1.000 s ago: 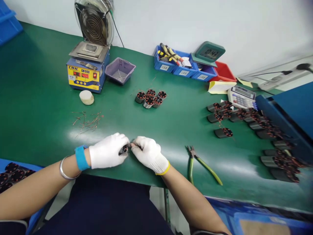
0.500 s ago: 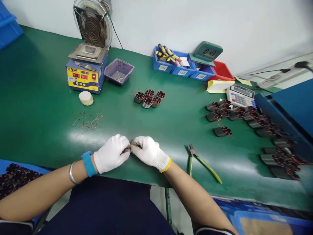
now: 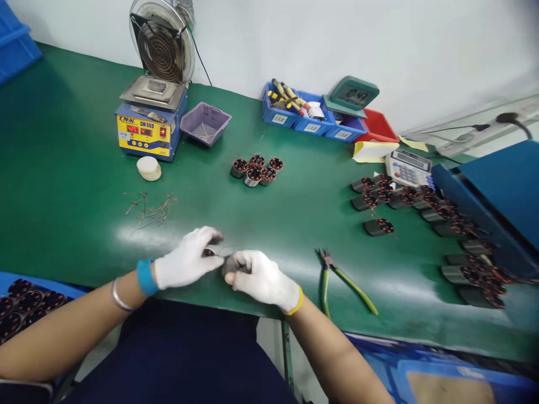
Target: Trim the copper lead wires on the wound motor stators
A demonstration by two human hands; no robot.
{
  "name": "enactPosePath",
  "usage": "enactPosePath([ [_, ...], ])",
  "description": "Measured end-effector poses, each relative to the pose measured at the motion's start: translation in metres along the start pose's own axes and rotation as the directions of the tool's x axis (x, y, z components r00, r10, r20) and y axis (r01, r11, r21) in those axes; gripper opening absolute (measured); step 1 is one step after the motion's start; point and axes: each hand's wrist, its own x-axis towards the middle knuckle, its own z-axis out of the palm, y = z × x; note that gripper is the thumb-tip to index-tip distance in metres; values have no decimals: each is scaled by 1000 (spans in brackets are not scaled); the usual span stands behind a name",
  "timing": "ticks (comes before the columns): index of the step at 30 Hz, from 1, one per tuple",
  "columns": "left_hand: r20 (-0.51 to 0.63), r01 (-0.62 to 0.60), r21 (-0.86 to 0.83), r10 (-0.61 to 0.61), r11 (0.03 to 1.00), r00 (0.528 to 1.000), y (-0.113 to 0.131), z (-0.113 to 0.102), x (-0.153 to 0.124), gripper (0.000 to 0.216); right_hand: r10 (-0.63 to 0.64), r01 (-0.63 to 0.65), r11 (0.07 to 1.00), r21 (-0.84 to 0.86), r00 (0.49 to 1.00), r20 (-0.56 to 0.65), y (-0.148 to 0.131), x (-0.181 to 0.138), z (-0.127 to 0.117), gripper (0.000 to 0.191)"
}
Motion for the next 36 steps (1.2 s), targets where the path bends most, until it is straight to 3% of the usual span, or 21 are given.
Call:
enactPosePath([
  [2, 13, 66, -29, -66, 997, 998, 2, -10, -11, 57, 108, -107, 993, -52, 994, 18, -5, -1, -12, 31],
  [4, -29, 125, 45, -123, 991, 992, 5, -14, -20, 75, 148, -148, 981, -126, 989, -16, -11, 3, -19, 42],
  [6, -51, 122, 153, -116, 981, 992, 7, -12, -24, 65, 121, -119, 980, -159, 993, 5, -16, 9, -21, 34],
  [8, -47, 110, 226, -102, 968, 994, 8, -6, -25, 39, 99, -88, 986, -139, 992, 76, -19, 17, -17, 23],
  [11, -55, 109, 276, -98, 955, 994, 7, 0, -23, 18, 80, -76, 996, -35, 987, 139, -21, 26, -9, 23],
  [18, -103, 118, 245, -95, 962, 990, 8, 0, -24, 15, 23, -30, 998, 63, 993, 114, -20, 19, -1, 23],
  [21, -110, 143, 139, -128, 980, 986, 10, -4, -24, 21, -109, 103, 989, -101, 993, -49, -12, 7, -1, 12],
  [23, -81, 115, 64, -110, 991, 991, 11, -8, -25, 25, -323, 251, 921, -299, 920, -223, -4, 0, -1, 39],
  [25, -31, 74, 23, -73, 997, 997, 12, -12, -26, 27, -570, 403, 783, -475, 771, -286, 1, -3, -2, 70],
  [27, 20, 26, 26, -27, 999, 999, 14, -14, -28, 27, -750, 528, 596, -604, 635, -184, 1, -2, -3, 76],
  [29, 40, -4, 65, 1, 998, 999, 17, -15, -28, 24, -826, 598, 430, -677, 562, -28, -2, 0, -6, 58],
  [32, 52, -24, 108, 18, 994, 998, 22, -17, -29, 23, -830, 633, 332, -699, 549, 103, -9, 0, -9, 30],
  [36, 82, -37, 155, 25, 987, 996, 25, -20, -29, 21, -762, 565, 329, -757, 633, 140, -15, -6, -9, 25],
])
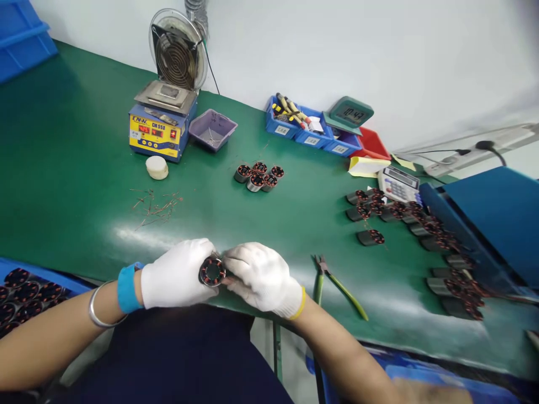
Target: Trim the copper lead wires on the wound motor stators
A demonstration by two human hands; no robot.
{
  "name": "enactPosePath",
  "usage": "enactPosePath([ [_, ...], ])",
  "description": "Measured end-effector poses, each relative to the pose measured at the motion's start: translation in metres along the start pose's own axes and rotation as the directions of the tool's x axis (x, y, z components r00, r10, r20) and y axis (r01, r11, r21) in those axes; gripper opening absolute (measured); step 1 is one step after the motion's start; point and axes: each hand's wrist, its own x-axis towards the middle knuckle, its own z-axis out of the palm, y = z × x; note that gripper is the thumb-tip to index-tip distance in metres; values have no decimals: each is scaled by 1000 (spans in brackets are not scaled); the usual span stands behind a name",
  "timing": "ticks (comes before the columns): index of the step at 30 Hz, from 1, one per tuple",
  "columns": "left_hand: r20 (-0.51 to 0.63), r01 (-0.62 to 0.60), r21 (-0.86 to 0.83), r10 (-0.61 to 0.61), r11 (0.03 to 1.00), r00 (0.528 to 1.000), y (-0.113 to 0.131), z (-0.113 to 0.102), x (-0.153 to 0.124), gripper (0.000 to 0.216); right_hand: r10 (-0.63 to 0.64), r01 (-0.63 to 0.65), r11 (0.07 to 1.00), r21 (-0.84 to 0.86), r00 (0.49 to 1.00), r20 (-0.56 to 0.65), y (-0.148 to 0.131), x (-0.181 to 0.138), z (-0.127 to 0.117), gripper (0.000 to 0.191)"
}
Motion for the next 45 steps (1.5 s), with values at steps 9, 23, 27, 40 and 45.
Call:
enactPosePath([
  [9, -113, -161, 134, 177, 978, 978, 1, 2, -3, 15, 191, -180, 966, 184, 981, -42, -12, -6, -2, 24],
  [23, -3, -67, -623, 84, 779, 996, 1, 4, -12, 43, 590, -481, 278, 831, 769, 248, -20, -4, -4, 31],
  [27, 13, -300, -275, 315, 914, 949, -6, -5, -22, 18, 563, -436, 268, 859, 795, 228, -22, -5, -5, 30],
  [40, 343, 304, -865, 29, 399, 939, -4, 5, -4, 44, 511, -461, 763, 453, 859, 14, -27, -6, -11, 20],
  [45, -182, -135, -957, -168, 258, 969, -4, -1, -4, 25, 582, -525, 317, 790, 765, 275, -28, 0, -14, 25],
])
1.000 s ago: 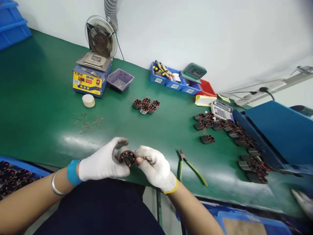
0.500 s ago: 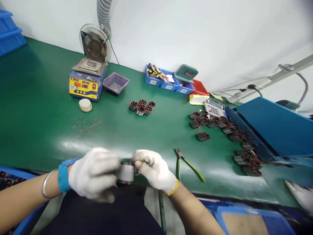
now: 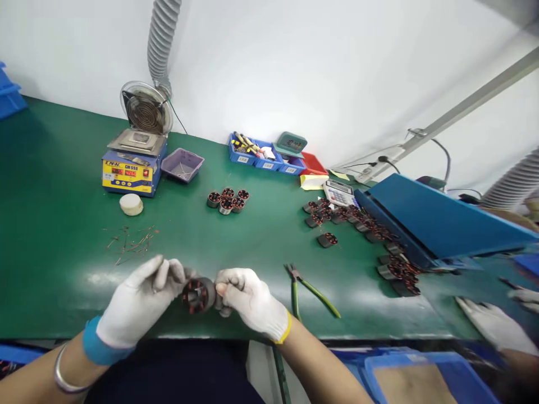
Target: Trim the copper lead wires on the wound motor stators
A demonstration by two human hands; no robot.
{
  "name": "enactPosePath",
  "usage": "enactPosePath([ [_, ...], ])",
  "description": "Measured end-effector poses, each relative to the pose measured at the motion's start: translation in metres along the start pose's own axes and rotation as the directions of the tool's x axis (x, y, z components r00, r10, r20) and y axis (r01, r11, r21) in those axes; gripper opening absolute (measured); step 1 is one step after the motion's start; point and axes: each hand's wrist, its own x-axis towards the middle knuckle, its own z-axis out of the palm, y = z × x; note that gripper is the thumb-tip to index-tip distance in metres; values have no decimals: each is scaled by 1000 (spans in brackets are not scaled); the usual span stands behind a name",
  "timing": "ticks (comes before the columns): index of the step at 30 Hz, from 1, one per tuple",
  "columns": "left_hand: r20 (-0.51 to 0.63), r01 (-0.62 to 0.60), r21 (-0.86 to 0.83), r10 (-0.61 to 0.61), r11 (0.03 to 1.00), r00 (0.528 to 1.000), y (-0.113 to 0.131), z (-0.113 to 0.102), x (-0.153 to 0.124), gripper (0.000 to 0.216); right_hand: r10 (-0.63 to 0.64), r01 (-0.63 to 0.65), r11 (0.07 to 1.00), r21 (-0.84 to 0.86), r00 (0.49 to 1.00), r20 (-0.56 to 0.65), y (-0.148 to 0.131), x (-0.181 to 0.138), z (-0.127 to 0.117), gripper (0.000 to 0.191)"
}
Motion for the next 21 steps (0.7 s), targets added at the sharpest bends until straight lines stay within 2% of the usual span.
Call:
enactPosePath([
  [1, 7, -4, 24, 4, 1000, 1000, 3, -1, 4, 27, -35, 35, 999, -25, 999, 13, -3, 0, 0, 25],
  [3, 172, 60, 164, -88, 985, 981, 10, -2, 13, 25, -154, 156, 968, -199, 988, 26, -7, 1, 0, 23],
  [5, 365, 55, 412, -220, 910, 905, 17, 0, 21, 34, -244, 233, 869, -437, 969, 32, -9, 0, -1, 18],
  [6, 418, -7, 535, -258, 845, 871, 19, 2, 23, 38, -273, 246, 804, -542, 962, 32, -9, 1, -1, 15],
  [7, 439, -105, 648, -258, 754, 860, 20, 4, 25, 41, -292, 247, 736, -630, 956, 33, -7, 1, 0, 14],
  [8, 438, -218, 747, -218, 628, 872, 18, 6, 25, 41, -311, 244, 664, -707, 950, 36, -4, 3, 0, 14],
  [10, 426, -393, 875, -65, 282, 902, 8, 9, 25, 30, -357, 239, 502, -831, 933, 52, 5, 8, 1, 15],
  [12, 458, -453, 889, 106, -63, 883, -5, 9, 25, 13, -394, 206, 360, -910, 917, 52, 15, 16, 2, 16],
  [13, 468, -440, 881, 181, -174, 865, -12, 8, 24, 11, -409, 186, 317, -930, 912, 43, 21, 20, 2, 17],
  [15, 455, -386, 884, 294, -264, 840, -21, 5, 24, 17, -434, 168, 301, -939, 901, 22, 31, 28, 0, 18],
  [17, 418, -339, 903, 361, -262, 833, -25, 1, 24, 20, -442, 172, 338, -925, 897, 5, 40, 32, -4, 20],
  [19, 444, -370, 893, 365, -257, 818, -26, -2, 24, 22, -446, 196, 433, -880, 895, -20, 48, 32, -8, 23],
  [21, 511, -449, 858, 322, -251, 797, -27, -4, 26, 25, -438, 219, 571, -791, 897, -68, 53, 28, -10, 23],
])
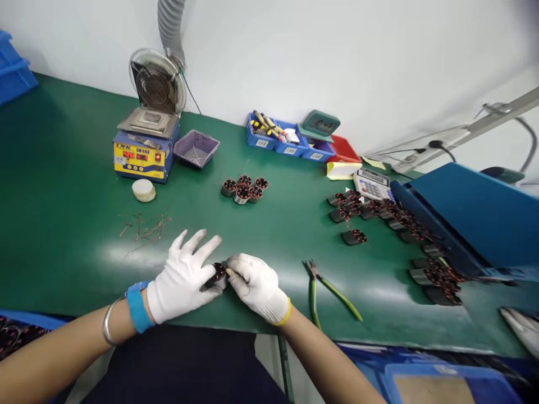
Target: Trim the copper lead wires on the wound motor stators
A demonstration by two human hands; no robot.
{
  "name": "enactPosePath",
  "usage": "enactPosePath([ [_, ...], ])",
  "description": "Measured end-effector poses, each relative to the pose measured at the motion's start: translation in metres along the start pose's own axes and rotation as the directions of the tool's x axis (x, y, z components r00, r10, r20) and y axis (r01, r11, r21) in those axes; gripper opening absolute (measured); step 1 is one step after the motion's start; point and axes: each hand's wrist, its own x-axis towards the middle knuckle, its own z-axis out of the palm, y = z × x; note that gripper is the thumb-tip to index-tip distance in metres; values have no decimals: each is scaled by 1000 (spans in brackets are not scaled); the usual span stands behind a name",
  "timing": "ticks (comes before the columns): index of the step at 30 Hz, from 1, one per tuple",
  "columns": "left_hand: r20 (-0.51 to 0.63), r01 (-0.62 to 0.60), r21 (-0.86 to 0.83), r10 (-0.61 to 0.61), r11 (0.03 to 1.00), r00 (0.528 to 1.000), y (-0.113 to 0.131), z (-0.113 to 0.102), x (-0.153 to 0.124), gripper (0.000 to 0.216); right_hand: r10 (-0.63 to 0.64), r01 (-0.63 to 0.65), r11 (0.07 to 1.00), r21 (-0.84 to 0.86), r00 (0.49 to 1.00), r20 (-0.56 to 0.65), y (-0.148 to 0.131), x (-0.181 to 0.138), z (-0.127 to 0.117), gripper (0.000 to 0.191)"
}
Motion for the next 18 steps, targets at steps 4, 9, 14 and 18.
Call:
enactPosePath([
  [4, 102, -68, -95, 78, 993, 992, 1, 8, 4, 18, 195, -199, 948, 247, 980, 42, 0, -11, -1, 18],
  [9, 124, -123, -111, 137, 986, 983, 0, 16, 8, 7, 436, -453, 864, 218, 891, 124, -5, -33, -4, 16],
  [14, 49, -130, -244, 146, 961, 988, -14, 9, 3, 20, 223, -341, 830, 442, 928, 297, 7, -69, -30, 11],
  [18, -152, 167, -464, -264, 870, 952, -12, -3, -6, 26, 323, -389, 718, 577, 921, 218, 18, -68, -44, 11],
])
